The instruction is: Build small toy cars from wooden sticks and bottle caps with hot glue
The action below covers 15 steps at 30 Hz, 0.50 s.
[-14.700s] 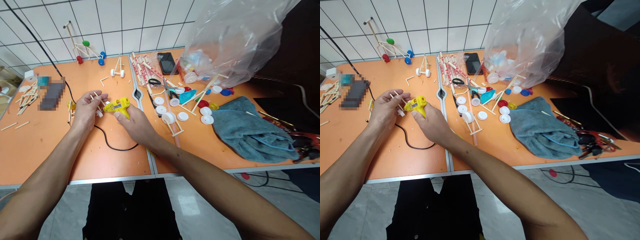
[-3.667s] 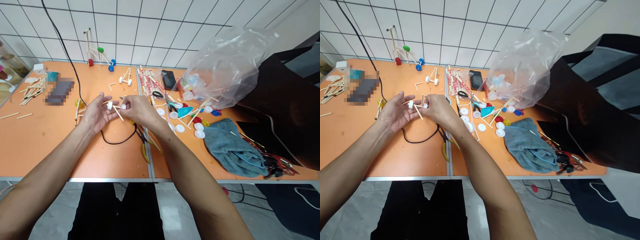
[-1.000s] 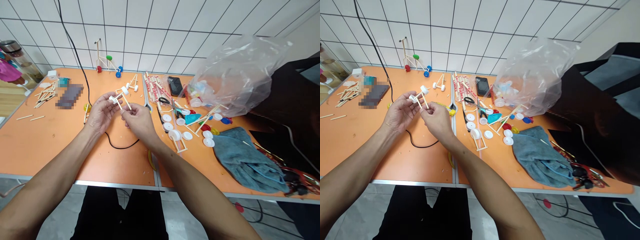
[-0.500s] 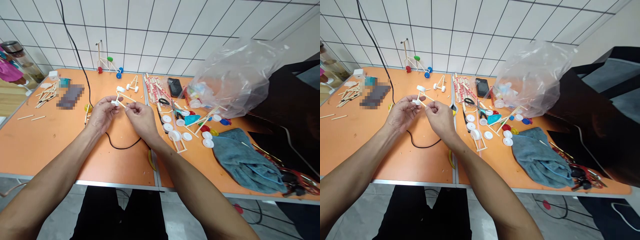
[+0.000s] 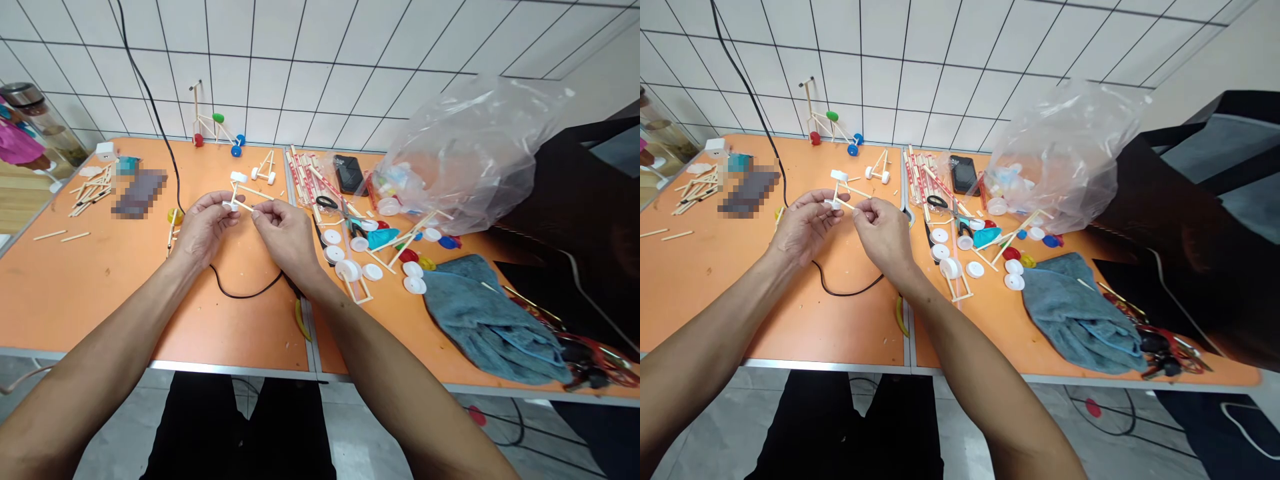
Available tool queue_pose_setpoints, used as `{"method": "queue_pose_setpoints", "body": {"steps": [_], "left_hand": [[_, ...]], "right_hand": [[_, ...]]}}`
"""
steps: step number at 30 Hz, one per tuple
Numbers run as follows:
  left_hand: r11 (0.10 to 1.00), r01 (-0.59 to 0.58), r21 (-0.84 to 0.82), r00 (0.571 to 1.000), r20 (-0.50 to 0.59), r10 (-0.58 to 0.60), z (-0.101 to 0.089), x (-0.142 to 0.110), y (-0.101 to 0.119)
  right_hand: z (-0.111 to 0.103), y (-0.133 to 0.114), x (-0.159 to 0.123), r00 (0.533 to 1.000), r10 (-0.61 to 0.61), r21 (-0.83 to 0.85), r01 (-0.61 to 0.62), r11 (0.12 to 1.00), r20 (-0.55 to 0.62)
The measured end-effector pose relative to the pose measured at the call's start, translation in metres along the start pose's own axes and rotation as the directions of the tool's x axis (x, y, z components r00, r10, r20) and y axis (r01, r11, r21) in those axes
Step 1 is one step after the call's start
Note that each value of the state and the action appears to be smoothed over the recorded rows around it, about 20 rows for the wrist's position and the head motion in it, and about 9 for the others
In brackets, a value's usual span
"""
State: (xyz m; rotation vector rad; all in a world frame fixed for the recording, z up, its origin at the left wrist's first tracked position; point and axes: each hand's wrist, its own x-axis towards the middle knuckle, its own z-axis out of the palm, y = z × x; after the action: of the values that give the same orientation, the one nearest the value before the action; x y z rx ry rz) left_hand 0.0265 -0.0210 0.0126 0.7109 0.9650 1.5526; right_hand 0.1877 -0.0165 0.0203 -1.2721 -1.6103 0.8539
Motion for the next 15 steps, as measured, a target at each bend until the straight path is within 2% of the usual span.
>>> {"method": "queue_pose_setpoints", "body": {"steps": [9, 15], "left_hand": [[1.000, -0.006, -0.024, 1.000, 0.014, 0.006, 0.0000, -0.0010, 0.0000], [0.999, -0.023, -0.037, 1.000, 0.009, 0.024, -0.0002, 0.0007, -0.0038]], "right_hand": [[-0.0007, -0.0004, 0.0031, 1.000, 0.011, 0.044, -0.010, 0.999, -0.012], [-0.0009, -0.0003, 0.0050, 0.996, 0.071, 0.197, -0.058, 0.979, -0.058]]}}
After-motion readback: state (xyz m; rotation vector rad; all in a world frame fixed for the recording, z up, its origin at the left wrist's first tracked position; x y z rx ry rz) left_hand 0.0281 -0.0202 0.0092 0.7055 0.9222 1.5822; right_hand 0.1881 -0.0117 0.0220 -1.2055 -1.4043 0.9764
